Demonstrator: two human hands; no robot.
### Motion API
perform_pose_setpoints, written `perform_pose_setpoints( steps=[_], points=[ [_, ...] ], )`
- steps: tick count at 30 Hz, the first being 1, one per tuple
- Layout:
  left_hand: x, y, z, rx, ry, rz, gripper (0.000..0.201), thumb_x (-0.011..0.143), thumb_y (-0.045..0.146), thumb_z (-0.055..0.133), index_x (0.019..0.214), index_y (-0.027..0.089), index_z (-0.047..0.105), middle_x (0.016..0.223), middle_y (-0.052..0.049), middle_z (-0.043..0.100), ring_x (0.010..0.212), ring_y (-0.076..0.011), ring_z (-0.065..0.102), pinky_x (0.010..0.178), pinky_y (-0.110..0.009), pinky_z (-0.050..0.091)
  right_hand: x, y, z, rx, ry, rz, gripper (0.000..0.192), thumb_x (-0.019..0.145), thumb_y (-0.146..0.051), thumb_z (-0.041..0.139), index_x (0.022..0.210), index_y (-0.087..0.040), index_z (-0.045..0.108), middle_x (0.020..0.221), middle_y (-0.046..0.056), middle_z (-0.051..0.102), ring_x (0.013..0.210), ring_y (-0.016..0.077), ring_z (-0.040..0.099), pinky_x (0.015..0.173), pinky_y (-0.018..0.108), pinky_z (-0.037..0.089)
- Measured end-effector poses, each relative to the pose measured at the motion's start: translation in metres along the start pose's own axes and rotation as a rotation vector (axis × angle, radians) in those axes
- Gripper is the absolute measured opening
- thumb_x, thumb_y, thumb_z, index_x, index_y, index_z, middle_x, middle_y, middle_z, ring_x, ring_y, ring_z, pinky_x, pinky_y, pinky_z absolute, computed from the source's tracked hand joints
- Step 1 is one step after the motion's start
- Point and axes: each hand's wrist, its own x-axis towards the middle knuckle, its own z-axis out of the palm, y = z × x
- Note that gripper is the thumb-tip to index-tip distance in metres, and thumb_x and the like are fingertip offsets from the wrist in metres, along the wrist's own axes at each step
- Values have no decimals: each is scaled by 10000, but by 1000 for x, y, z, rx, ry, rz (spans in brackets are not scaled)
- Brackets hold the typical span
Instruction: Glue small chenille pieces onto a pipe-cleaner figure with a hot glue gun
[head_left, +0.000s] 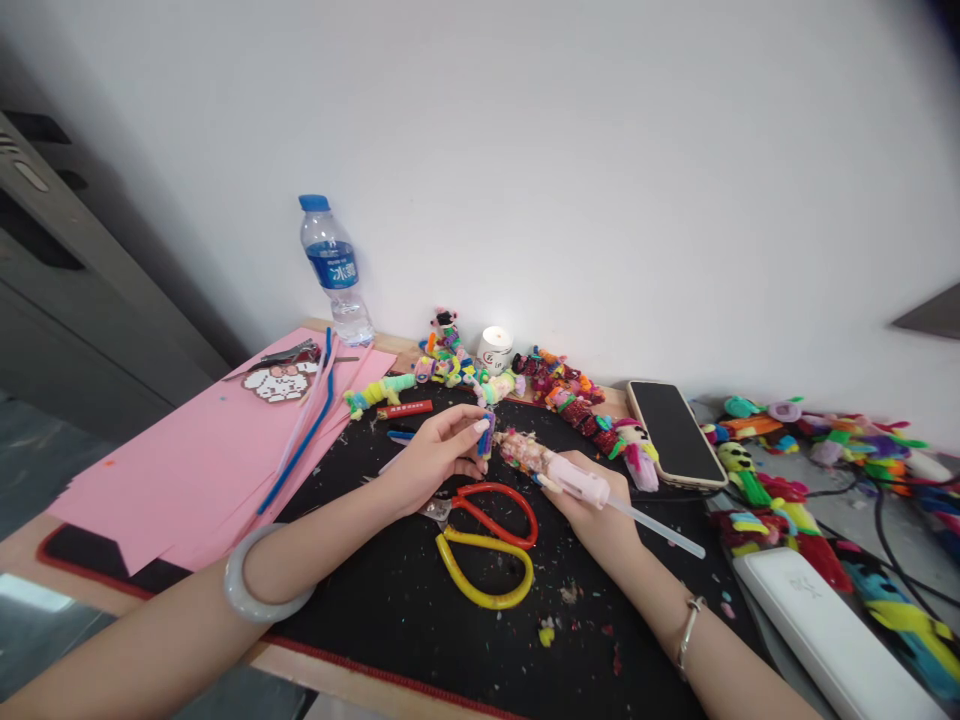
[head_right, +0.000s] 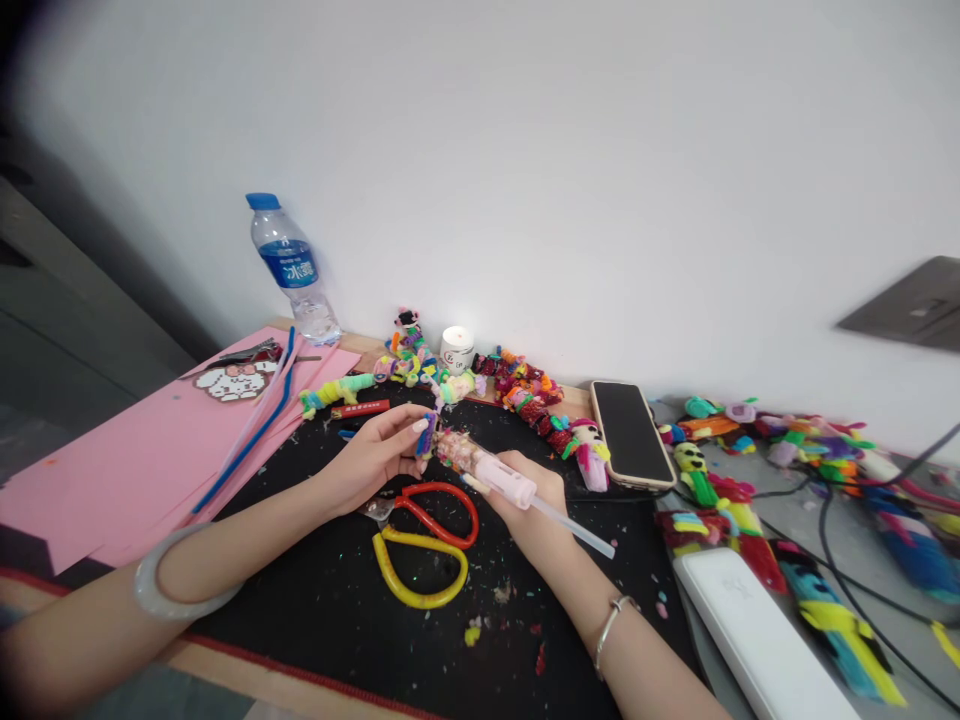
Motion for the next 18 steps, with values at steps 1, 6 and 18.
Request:
perform_pose_setpoints(
  steps=[1, 6, 18],
  points=[
    [0, 0, 0, -2, -1, 1, 301, 754, 370, 691, 968, 189, 584, 694, 23, 591, 535, -80, 590, 536, -206, 517, 0, 0, 0, 4, -4, 0, 153, 781, -333, 621, 759, -182, 620, 646, 12, 673, 538, 131, 589, 508, 212, 465],
    [0, 0, 0, -9, -1, 6, 293, 764, 360, 684, 977, 188, 577, 702, 24, 592, 533, -78, 591, 537, -205, 518, 0, -1, 0, 12, -12, -8, 144, 781, -325, 619, 755, -183, 617, 650, 17, 675, 531, 132, 586, 508, 215, 464],
    [1, 0, -1, -46, 34, 19, 322, 737, 357, 711, 991, 195, 597, 684, 38, 575, 527, -76, 586, 536, -209, 520, -1, 1, 1, -8, -17, -38, 136, 785, -314, 615, 736, -188, 604, 620, -3, 650, 511, 122, 566, 494, 212, 442]
  ],
)
